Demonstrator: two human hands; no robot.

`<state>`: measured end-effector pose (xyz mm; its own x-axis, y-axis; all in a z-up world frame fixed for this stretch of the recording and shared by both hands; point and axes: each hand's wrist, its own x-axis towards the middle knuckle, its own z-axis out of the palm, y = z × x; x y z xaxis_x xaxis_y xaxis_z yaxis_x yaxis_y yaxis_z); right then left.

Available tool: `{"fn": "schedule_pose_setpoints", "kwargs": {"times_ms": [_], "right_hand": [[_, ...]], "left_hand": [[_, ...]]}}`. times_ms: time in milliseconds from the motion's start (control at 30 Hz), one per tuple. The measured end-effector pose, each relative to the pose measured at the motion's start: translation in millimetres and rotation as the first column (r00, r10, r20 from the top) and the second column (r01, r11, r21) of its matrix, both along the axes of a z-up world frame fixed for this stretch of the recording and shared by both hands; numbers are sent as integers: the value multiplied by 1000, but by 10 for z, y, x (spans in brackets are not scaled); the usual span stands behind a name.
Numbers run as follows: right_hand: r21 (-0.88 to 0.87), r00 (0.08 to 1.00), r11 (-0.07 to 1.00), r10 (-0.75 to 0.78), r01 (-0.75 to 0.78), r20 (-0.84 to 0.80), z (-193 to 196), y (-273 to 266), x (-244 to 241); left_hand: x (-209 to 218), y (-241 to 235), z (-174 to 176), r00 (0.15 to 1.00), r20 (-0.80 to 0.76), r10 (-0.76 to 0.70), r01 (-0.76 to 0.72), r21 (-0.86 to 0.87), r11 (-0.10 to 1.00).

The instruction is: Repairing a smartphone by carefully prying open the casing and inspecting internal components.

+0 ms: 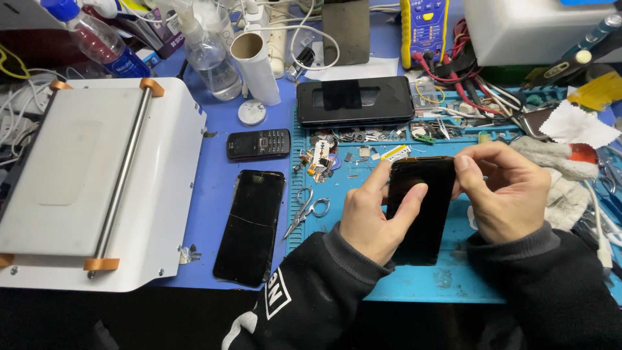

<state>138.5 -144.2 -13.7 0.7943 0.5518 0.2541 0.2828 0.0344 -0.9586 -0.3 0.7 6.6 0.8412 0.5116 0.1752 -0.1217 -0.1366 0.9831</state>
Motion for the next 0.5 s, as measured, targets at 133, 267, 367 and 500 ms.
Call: {"fn": "schedule_pose_setpoints", "kwargs": {"times_ms": [133, 267, 367, 500], "right_hand": [[39, 1000, 999, 19, -20, 13, 9, 0, -17], [47, 999, 998, 32, -32, 0, 11, -26, -10], [41, 999, 999, 28, -27, -16, 20, -16, 0], [53, 999, 998, 20, -19, -27, -13, 1, -1]], "left_hand": [[5, -5, -60, 998, 54, -14, 12, 23, 1000], [-6, -8, -24, 1000, 20, 4, -5, 55, 998], [-9, -9, -22, 1000, 11, 7, -7, 44, 999], [-8, -13, -45, 1000, 26, 5, -6, 45, 999]]}}
